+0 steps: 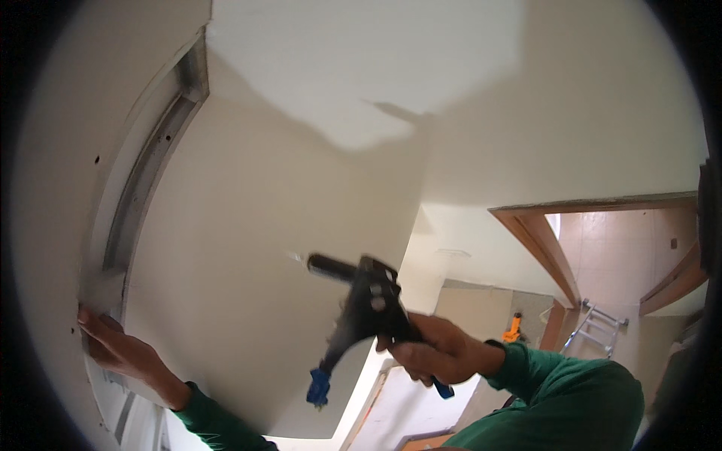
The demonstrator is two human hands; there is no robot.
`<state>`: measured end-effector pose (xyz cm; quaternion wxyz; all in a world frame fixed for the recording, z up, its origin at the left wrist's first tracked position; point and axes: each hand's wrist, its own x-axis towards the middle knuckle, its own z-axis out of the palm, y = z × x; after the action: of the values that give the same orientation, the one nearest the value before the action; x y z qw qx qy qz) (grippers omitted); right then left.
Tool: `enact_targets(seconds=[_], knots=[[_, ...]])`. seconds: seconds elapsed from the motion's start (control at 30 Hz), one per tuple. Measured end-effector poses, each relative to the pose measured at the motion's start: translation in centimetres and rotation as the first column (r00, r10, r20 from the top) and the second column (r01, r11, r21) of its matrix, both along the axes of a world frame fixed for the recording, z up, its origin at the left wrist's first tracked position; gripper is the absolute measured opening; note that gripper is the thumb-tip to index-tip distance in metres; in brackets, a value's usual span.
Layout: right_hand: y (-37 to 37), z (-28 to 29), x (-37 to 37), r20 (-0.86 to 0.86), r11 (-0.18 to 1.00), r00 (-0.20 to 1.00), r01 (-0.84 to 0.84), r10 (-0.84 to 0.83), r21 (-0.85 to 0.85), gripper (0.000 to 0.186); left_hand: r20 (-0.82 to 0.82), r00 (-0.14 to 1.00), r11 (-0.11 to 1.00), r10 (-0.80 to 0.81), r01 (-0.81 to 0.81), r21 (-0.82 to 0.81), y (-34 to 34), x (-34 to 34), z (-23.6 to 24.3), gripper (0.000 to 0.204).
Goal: The person uses a corded drill to drive screws into a metal ceiling track, then switches to a manual crimping tool to fasten the track to the ceiling. The work is performed overhead in a room under renovation.
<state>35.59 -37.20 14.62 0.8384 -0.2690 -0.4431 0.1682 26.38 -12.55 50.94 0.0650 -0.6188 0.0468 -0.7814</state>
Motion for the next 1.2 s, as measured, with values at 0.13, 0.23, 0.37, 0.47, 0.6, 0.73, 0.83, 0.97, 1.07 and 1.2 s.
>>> enact_targets(seconds=[0.13, 0.23, 0.37, 0.47, 0.6, 0.73, 0.83, 0.97, 1.07, 1.2], knots=[[0.4, 5.1, 5.0, 0.049, 0.967, 0.978, 0.191, -0.202, 0.171, 0.036, 0.022, 0.999, 0.999, 0.024, -0.025, 0.022, -0.7, 0.7, -0.7, 0.098], [1.4, 9.9, 9.8, 0.13, 0.927, 0.937, 0.286, -0.323, 0.241, 0.039, -0.039, 0.996, 0.988, 0.075, -0.08, -0.132, -0.8, -0.4, -1.0, 0.101], [2.1, 15.2, 13.4, 0.14, 0.862, 0.891, 0.362, -0.432, 0.355, 0.041, -0.012, 1.0, 0.997, 0.002, -0.003, -0.072, -0.7, 0.1, -0.7, 0.1], [2.3, 17.5, 14.7, 0.095, 0.85, 0.908, 0.339, -0.407, 0.404, 0.038, 0.012, 0.958, 0.957, 0.287, -0.288, 0.027, 0.9, -1.0, -0.4, 0.091], [2.8, 18.3, 15.4, 0.013, 0.841, 0.923, 0.345, -0.386, 0.417, 0.036, 0.025, 0.863, 0.862, 0.505, -0.506, 0.022, 0.8, -2.6, -3.1, 0.07], [2.8, 18.6, 15.5, 0.047, 0.835, 0.916, 0.34, -0.398, 0.432, 0.036, -0.209, 0.898, 0.921, 0.388, -0.376, 0.098, 0.9, -2.6, -6.9, 0.048], [2.7, 18.6, 15.6, 0.088, 0.834, 0.896, 0.365, -0.436, 0.414, 0.037, -0.319, 0.902, 0.957, 0.29, -0.265, 0.119, -1.3, 1.2, -8.2, 0.038], [3.1, 18.9, 15.3, 0.072, 0.821, 0.897, 0.363, -0.436, 0.441, 0.036, -0.4, 0.859, 0.932, 0.318, -0.206, 0.299, -3.1, 4.7, -5.5, 0.042], [3.9, 18.8, 15.0, 0.066, 0.81, 0.902, 0.35, -0.427, 0.47, 0.036, -0.438, 0.835, 0.899, 0.334, -0.143, 0.415, -3.1, 7.5, -4.3, 0.048], [3.9, 18.4, 14.9, 0.059, 0.794, 0.889, 0.373, -0.454, 0.48, 0.036, -0.527, 0.775, 0.894, 0.348, -0.104, 0.437, -4.5, 9.8, -3.9, 0.061]])
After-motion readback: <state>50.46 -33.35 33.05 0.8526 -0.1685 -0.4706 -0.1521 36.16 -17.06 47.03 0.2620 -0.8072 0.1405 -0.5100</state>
